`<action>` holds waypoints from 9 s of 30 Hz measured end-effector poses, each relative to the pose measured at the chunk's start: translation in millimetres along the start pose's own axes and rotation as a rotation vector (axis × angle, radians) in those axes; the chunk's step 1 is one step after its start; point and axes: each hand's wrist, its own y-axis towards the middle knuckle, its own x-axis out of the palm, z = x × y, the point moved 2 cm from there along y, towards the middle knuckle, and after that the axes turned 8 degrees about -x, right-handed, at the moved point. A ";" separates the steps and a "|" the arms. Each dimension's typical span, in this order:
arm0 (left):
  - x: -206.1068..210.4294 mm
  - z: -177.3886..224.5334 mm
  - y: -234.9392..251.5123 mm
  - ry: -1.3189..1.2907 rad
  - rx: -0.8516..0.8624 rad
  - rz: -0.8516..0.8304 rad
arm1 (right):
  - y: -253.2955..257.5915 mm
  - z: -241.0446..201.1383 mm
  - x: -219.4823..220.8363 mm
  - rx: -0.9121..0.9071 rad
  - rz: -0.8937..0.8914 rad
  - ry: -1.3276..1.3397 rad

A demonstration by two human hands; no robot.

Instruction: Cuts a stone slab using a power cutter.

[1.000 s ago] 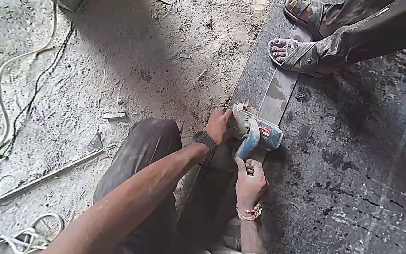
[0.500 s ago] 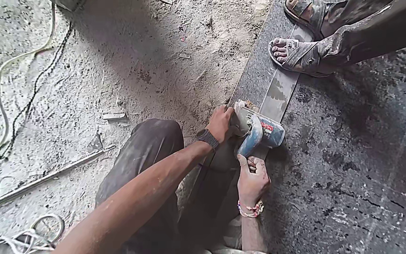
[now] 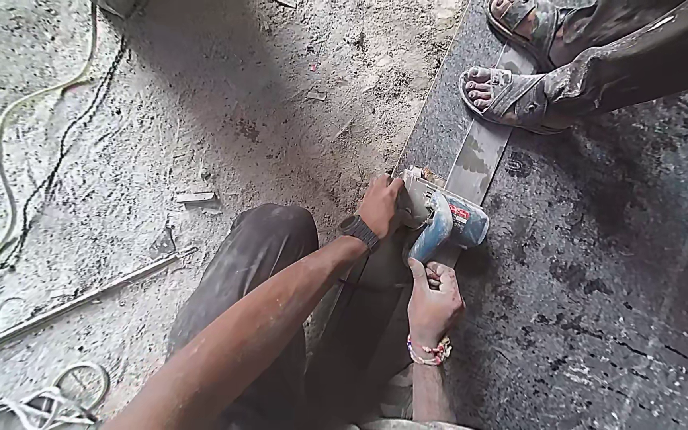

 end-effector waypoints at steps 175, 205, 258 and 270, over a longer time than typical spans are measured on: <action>-31.7 44.9 111.2 -0.134 0.181 0.049 | 194.9 -44.6 82.2 0.295 0.104 -0.005; -36.2 56.9 131.9 -0.150 0.199 0.092 | 219.6 -46.8 88.5 0.303 0.072 -0.027; -53.6 82.1 180.1 -0.061 0.140 0.006 | 243.1 -34.9 104.2 0.287 0.055 -0.038; -58.9 86.2 188.6 -0.070 0.139 -0.006 | 259.5 -44.9 106.8 0.228 0.068 -0.038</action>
